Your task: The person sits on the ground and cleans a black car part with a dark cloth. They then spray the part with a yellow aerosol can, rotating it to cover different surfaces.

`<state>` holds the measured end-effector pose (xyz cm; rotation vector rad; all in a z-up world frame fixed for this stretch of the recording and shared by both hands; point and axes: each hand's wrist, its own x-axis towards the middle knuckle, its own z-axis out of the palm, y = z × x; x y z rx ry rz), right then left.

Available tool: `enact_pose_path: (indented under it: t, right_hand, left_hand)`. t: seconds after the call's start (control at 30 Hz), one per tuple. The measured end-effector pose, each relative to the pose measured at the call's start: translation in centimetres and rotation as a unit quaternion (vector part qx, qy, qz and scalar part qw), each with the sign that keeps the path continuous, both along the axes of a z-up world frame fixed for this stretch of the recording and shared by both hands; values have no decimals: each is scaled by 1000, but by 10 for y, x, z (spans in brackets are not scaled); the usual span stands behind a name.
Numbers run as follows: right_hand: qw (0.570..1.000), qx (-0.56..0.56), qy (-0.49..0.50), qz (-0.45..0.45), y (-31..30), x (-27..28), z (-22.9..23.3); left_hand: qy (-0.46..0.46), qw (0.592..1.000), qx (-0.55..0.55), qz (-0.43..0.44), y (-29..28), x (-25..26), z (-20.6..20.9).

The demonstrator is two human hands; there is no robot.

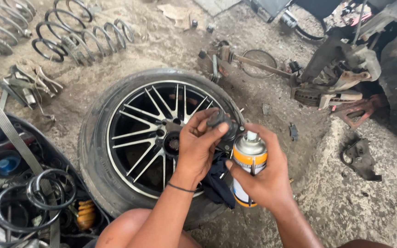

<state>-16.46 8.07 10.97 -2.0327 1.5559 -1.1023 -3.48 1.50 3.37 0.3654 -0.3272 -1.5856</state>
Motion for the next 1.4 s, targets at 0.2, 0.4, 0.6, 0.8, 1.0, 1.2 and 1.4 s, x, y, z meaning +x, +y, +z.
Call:
enact_pose_path:
  t: [0.2,0.4,0.6,0.8,1.0,1.2,1.4]
  right_hand:
    - [1000,-1,14,9,0,-1,2]
    - [1000,15,-4,5,1,0,2]
    - [999,7,33,19,-1,-3,6]
    - [999,13,33,16,-1,5,4]
    - [999,29,24,-1,-2,9,3]
    - [999,33,19,24,-3,7,5]
    - [999,16,14,26,-2,3,4]
  left_hand:
    - [-43,995,-81,42,0,0,6]
    - [-106,986,-105,69,4,3,12]
    - [-229,945,-191,134,2,8,6]
    - [-299,921,-200,148,9,13,17]
    - [-301,923,-203,124,10,13,20]
    - [-338,911,-196,133,10,14,22]
    - [-377,888,-209,161,10,17,24]
